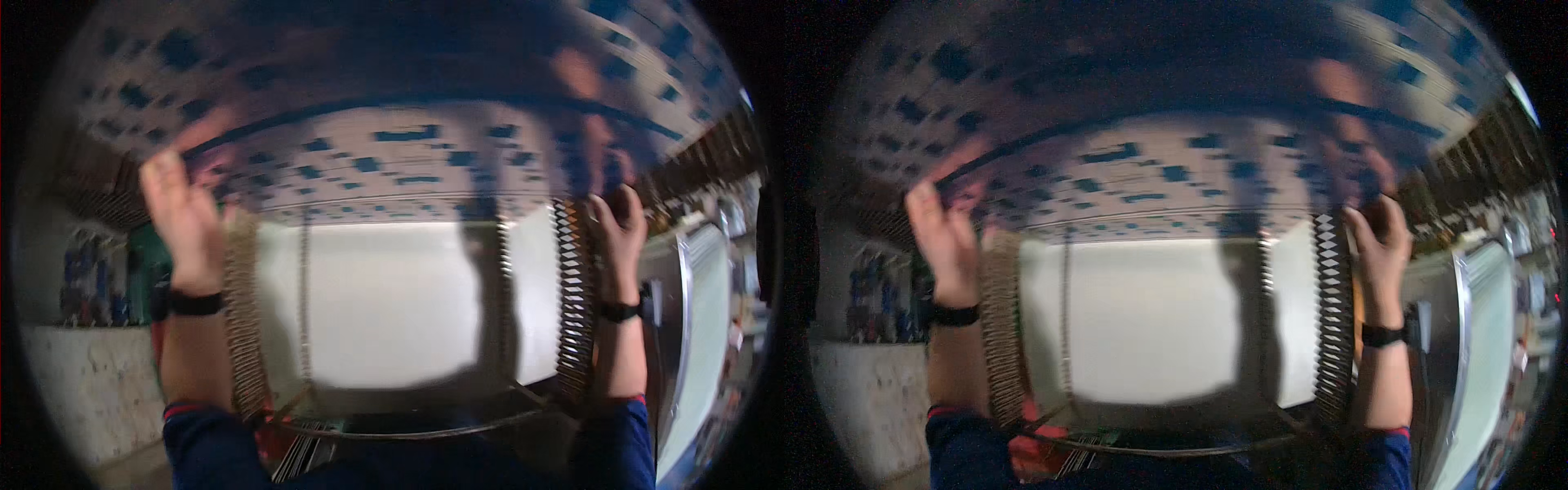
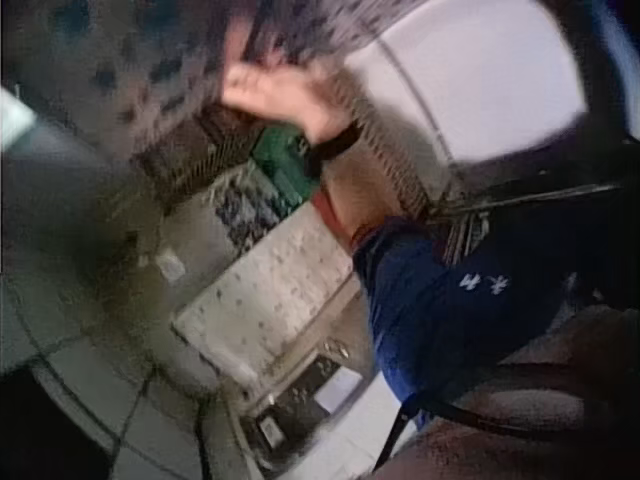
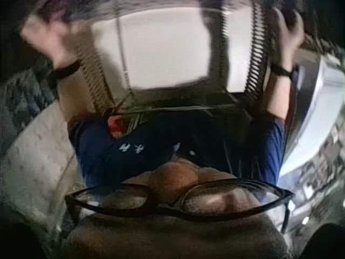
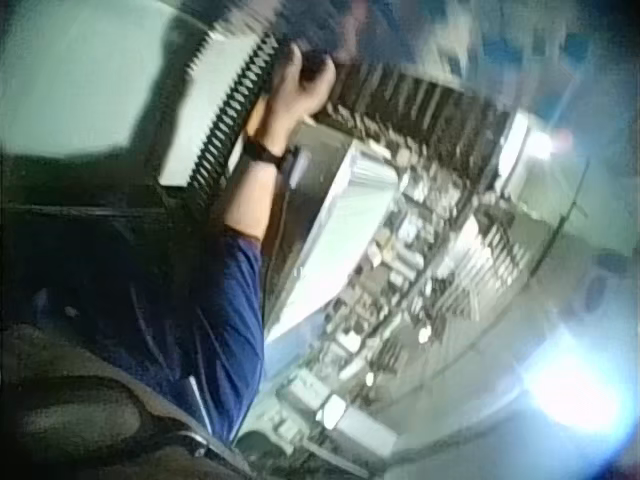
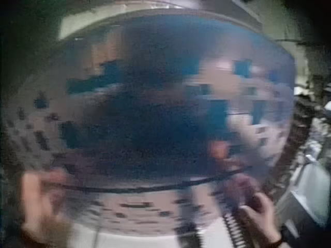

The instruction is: Manually loading patterned metal sheets from a stack into a processing or drying rack.

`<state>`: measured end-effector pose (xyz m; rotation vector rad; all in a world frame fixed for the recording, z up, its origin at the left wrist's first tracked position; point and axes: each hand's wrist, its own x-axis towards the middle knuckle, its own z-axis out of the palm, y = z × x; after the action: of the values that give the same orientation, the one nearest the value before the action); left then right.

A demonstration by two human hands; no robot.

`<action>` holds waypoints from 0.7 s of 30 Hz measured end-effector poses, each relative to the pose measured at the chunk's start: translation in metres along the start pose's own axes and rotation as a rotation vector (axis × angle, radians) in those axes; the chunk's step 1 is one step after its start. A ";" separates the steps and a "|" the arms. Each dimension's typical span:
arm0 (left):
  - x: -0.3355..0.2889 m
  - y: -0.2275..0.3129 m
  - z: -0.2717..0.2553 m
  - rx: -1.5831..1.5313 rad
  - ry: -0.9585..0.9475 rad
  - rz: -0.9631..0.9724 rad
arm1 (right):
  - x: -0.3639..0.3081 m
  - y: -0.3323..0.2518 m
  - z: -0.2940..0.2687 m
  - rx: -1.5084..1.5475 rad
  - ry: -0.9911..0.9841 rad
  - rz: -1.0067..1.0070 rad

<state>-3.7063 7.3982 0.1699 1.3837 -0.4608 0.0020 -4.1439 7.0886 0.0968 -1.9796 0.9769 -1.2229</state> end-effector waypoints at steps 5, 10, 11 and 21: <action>0.016 -0.007 -0.024 -0.190 -0.119 0.102 | 0.004 -0.009 0.019 -0.070 -0.049 0.086; 0.016 0.001 -0.011 -0.223 -0.121 0.137 | 0.005 -0.030 0.016 -0.186 -0.084 0.081; 0.016 0.000 -0.010 -0.224 -0.127 0.136 | 0.005 -0.033 0.015 -0.186 -0.083 0.079; 0.025 -0.010 -0.028 -0.221 -0.214 0.116 | 0.004 -0.022 0.012 -0.094 -0.036 0.053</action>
<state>-3.6720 7.4163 0.1652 1.1436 -0.6989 -0.1002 -4.1259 7.0989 0.1115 -2.0270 1.0798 -1.1272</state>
